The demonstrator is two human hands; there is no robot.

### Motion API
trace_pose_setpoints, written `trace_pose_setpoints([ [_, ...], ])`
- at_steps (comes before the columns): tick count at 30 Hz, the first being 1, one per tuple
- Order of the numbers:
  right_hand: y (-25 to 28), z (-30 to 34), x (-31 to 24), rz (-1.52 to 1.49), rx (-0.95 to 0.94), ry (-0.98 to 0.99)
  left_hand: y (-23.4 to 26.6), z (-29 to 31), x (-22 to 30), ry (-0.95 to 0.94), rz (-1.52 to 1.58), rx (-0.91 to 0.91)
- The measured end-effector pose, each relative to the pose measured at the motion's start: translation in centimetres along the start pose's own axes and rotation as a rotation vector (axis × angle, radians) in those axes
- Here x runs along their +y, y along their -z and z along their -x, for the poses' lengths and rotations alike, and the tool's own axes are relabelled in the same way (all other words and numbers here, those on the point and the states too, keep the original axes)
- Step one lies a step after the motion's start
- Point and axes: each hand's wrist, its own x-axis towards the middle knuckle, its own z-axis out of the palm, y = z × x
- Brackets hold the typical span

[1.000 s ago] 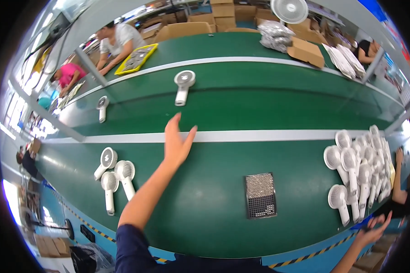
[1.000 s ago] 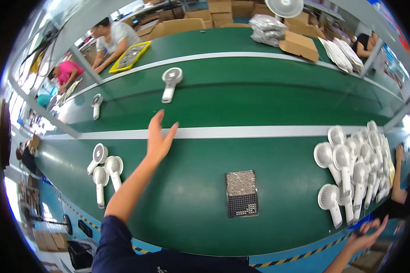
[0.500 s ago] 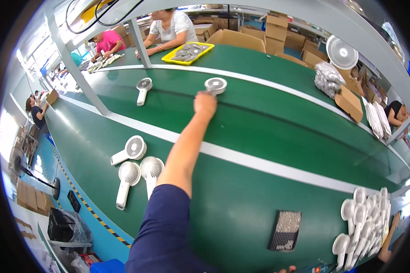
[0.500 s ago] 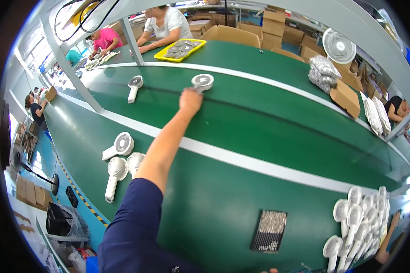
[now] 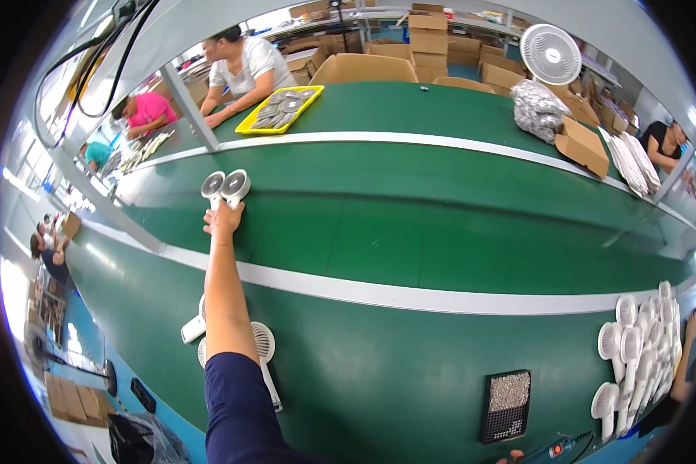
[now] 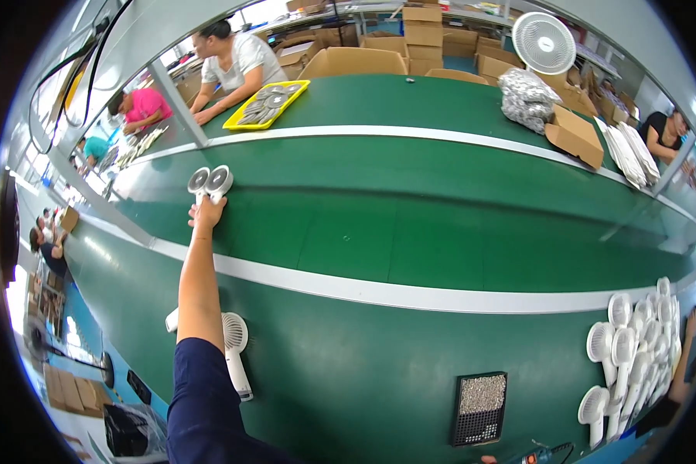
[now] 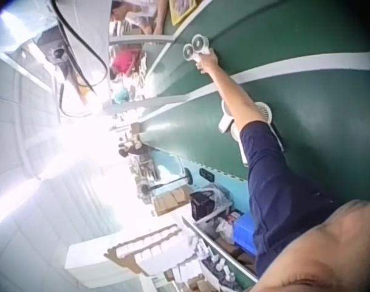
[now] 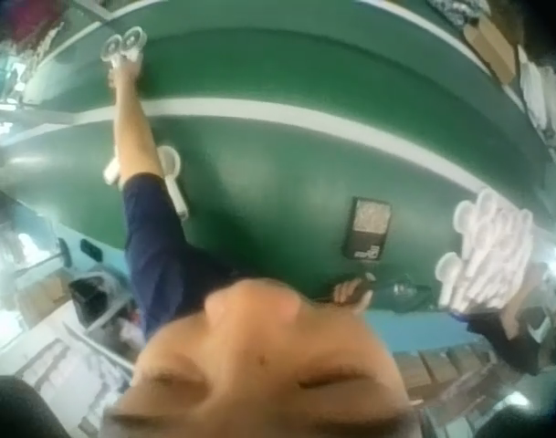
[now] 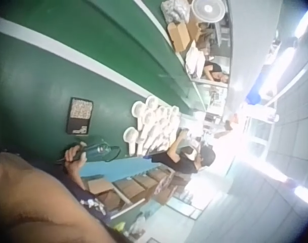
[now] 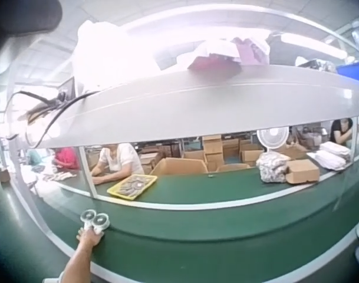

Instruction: The person assembles portable handheld fans by securing screws with an electric screwdriver.

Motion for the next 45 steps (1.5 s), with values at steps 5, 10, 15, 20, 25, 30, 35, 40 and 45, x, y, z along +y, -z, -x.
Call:
trace_pose_setpoints([
  [5, -2.5, -0.2, -0.1, 0.032, 0.062, 0.000, 0.0, -0.7, -0.7, -0.012, -0.020, 0.009],
  [10, -3.9, 0.8, -0.5, -0.024, 0.010, 0.026, 0.7, 1.2, 0.0, -0.235, 0.333, 0.012],
  [15, -0.7, -1.6, 1.7, -0.030, -0.149, 0.095, 8.1, 15.7, 2.8, -0.056, 1.680, -0.909],
  [20, -4.2, -1.2, 2.0, 0.044, -0.260, 0.018, 12.2, 35.8, 2.4, -0.187, 2.102, -1.475],
  [25, -8.4, -0.3, 1.6, 0.248, -0.503, 0.051, 9.5, 47.6, 0.0, 0.160, 2.296, -1.575],
  [30, -6.0, 0.4, -0.6, 0.295, -0.501, 0.099, 7.2, 54.7, -2.1, 0.425, 2.270, -1.682],
  [35, -3.9, -1.8, -4.1, 0.271, -0.541, 0.319, 5.9, 56.6, -3.1, 0.415, 2.206, -1.717],
  [40, -6.7, -5.3, -7.2, -0.085, -0.749, 0.715, 5.3, 57.6, -3.7, 0.407, 2.172, -1.707],
  [45, -8.2, -9.4, -6.2, 0.020, -0.718, 0.836, 5.6, 57.7, -3.4, 0.451, 2.134, -1.618],
])
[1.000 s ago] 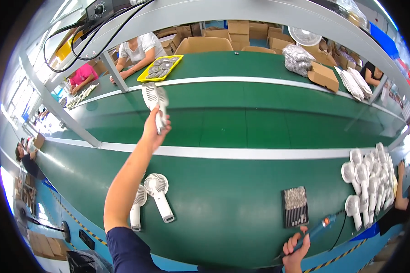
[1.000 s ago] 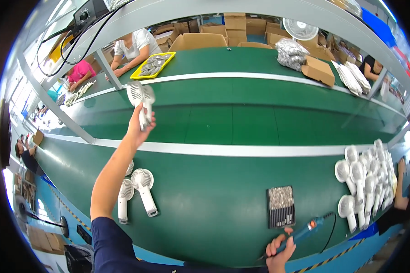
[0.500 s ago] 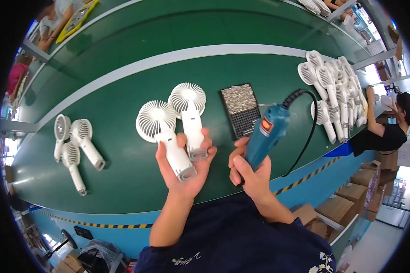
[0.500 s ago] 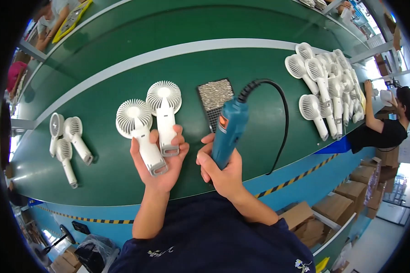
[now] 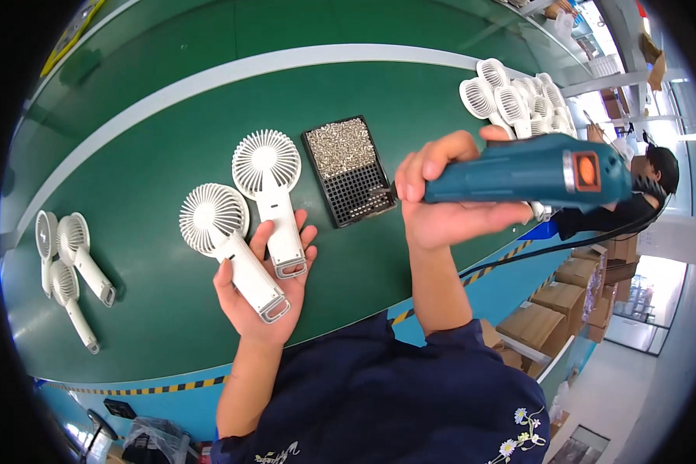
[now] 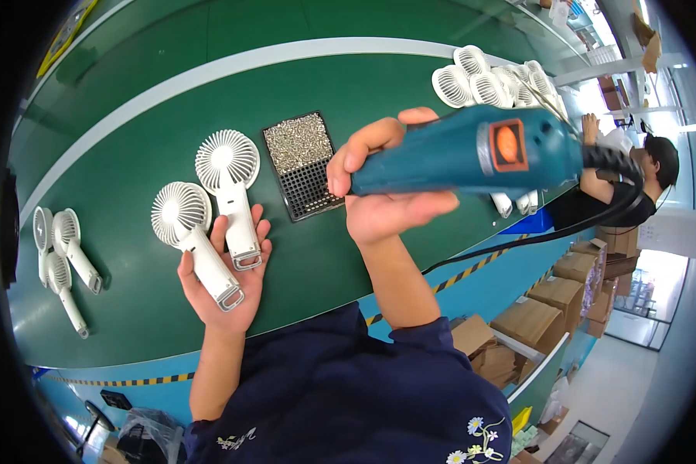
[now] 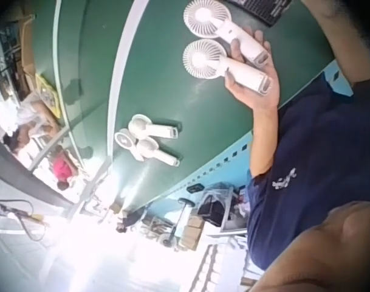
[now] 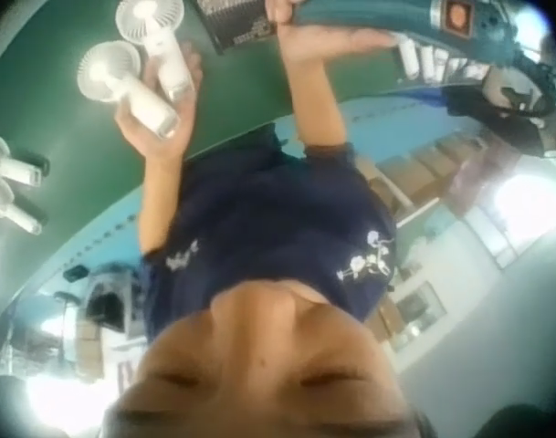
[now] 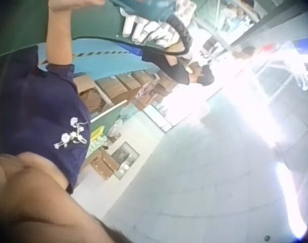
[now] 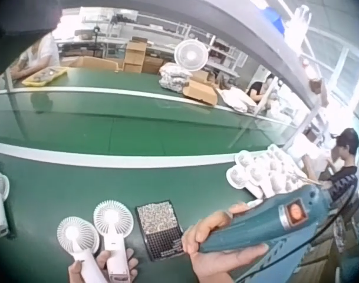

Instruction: The person assembles portable handheld fans by securing screws with an electric screwdriver.

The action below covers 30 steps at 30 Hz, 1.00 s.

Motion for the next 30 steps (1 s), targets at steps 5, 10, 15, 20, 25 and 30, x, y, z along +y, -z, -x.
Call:
trace_pose_setpoints([
  [5, 1.1, 0.2, 0.8, 0.108, 0.157, -0.040, -0.4, -0.3, -0.4, -0.005, -0.036, 0.010],
  [10, 0.8, 0.4, 1.3, 0.172, 0.212, -0.103, -0.4, -0.4, -0.3, 0.002, -0.041, -0.002],
  [15, 0.7, 0.6, 1.6, 0.198, 0.244, -0.120, -0.1, -0.3, -0.4, -0.010, -0.051, 0.000],
  [20, 0.5, 0.5, 1.6, 0.263, 0.276, -0.151, -0.2, -0.3, -0.4, -0.003, -0.054, 0.003],
  [25, 0.6, 0.3, 1.7, 0.248, 0.281, -0.117, -0.1, -0.4, -0.3, -0.003, -0.054, -0.011],
  [30, 0.8, 0.4, 1.8, 0.252, 0.312, -0.143, -0.2, -0.6, -0.4, -0.003, -0.048, 0.010],
])
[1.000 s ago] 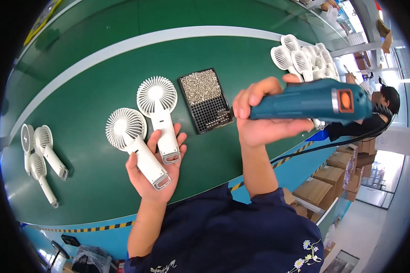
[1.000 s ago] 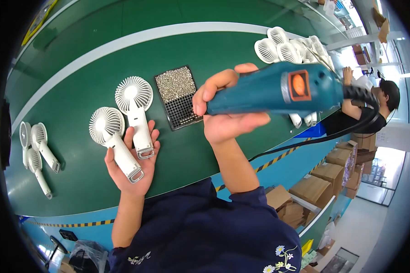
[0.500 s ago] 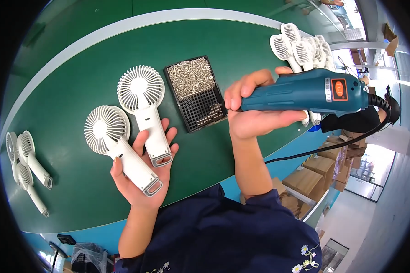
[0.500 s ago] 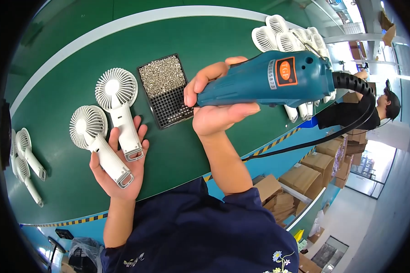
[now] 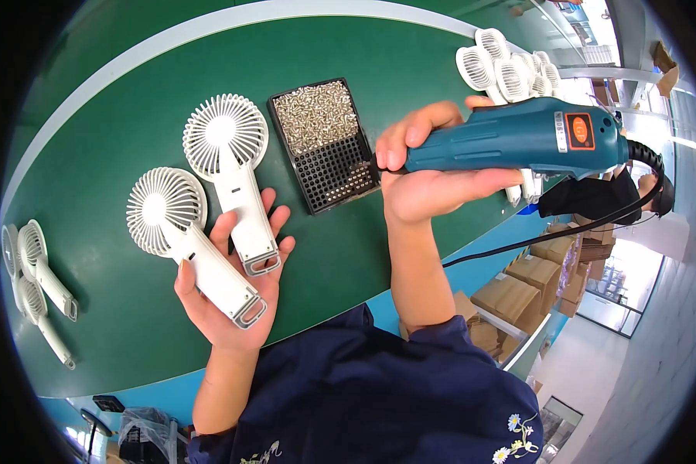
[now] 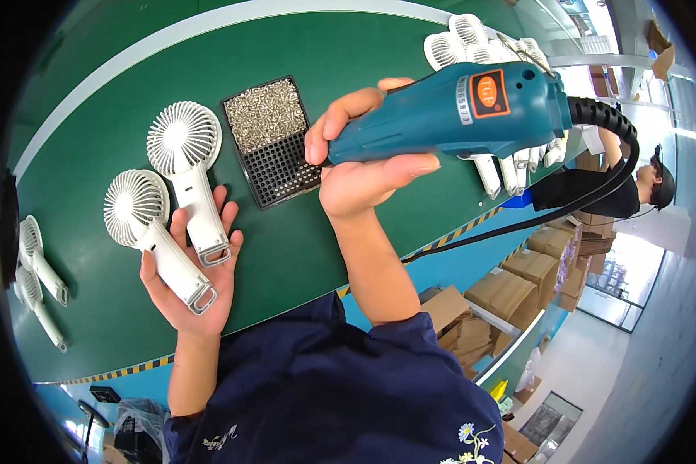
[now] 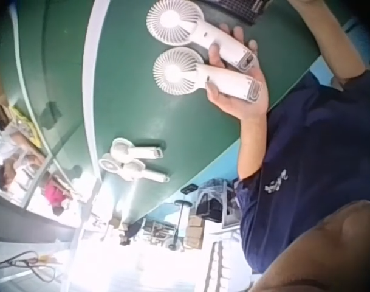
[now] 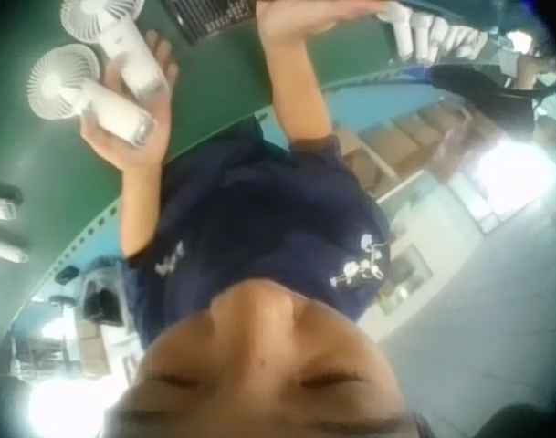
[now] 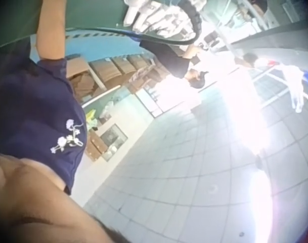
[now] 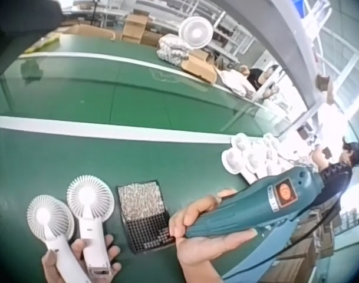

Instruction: The person assembles portable handheld fans by securing screws with an electric screwdriver.

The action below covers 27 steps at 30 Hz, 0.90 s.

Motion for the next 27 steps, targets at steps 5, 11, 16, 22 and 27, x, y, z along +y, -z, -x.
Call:
trace_pose_setpoints([
  [5, 0.1, 0.5, 0.2, 0.028, -0.136, 0.081, -0.2, 0.3, 0.0, 0.007, 0.014, 0.003],
  [11, -0.8, 0.8, -1.3, -0.275, -0.122, 0.127, -0.2, 0.3, -0.4, 0.003, 0.056, 0.007],
  [16, -2.2, 2.6, -4.3, -0.452, -0.445, 0.036, 0.0, -0.1, -0.5, 0.016, -0.006, -0.088],
  [22, -3.7, 5.2, -3.7, -0.421, -0.588, -0.147, -0.8, 0.1, -0.5, 0.023, 0.044, 0.045],
  [27, -4.2, 5.8, -3.0, -0.417, -0.623, -0.189, -0.8, 0.2, -0.5, 0.031, 0.036, 0.060],
])
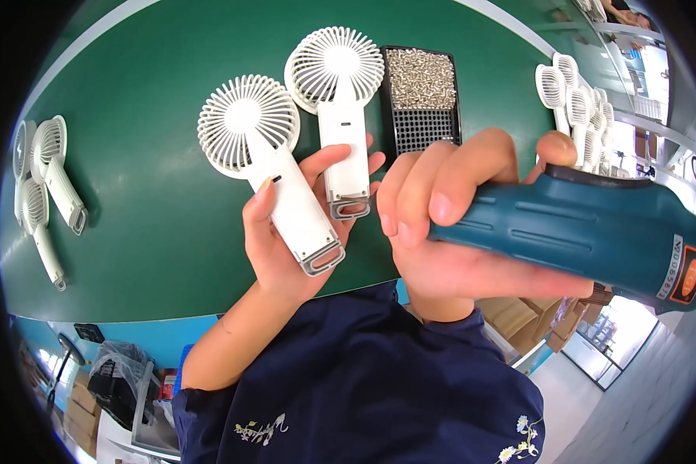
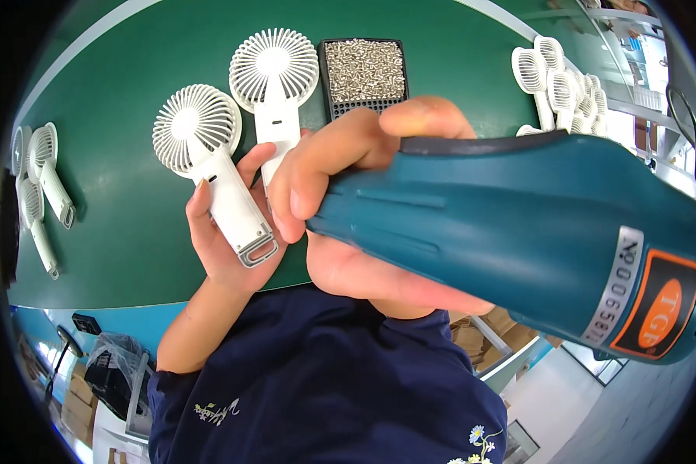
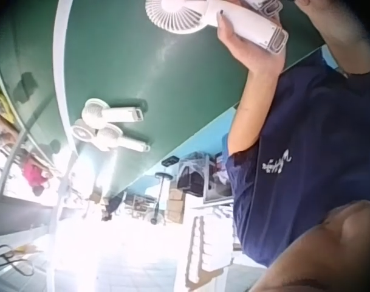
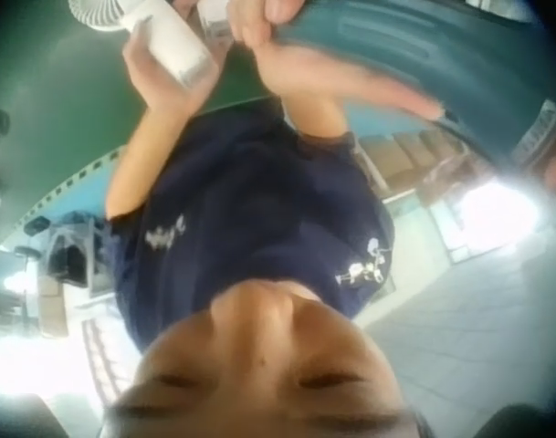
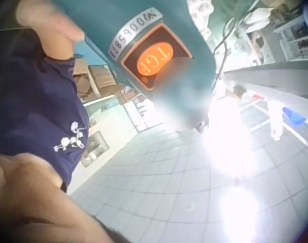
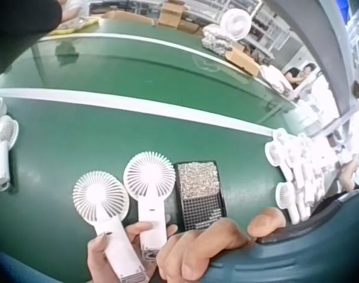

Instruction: The person assembles portable handheld fans by securing screws with an electric screwdriver.

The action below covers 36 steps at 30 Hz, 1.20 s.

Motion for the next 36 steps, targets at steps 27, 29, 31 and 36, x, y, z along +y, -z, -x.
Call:
trace_pose_setpoints([
  [27, 1.9, -2.2, -4.3, 0.156, 0.068, 0.380, 1.0, -0.1, -0.1, -0.011, -0.004, -0.079],
  [29, 4.3, -2.8, -4.0, 0.207, 0.360, 0.432, 0.7, 0.0, -0.2, -0.013, 0.023, -0.043],
  [31, 7.2, -2.9, -3.1, 0.328, 0.487, 0.302, 0.4, 0.0, -0.2, -0.043, 0.038, -0.015],
  [36, 7.7, -2.4, -1.6, 0.383, 0.589, 0.374, 0.7, -0.2, -0.3, -0.058, 0.035, -0.082],
])
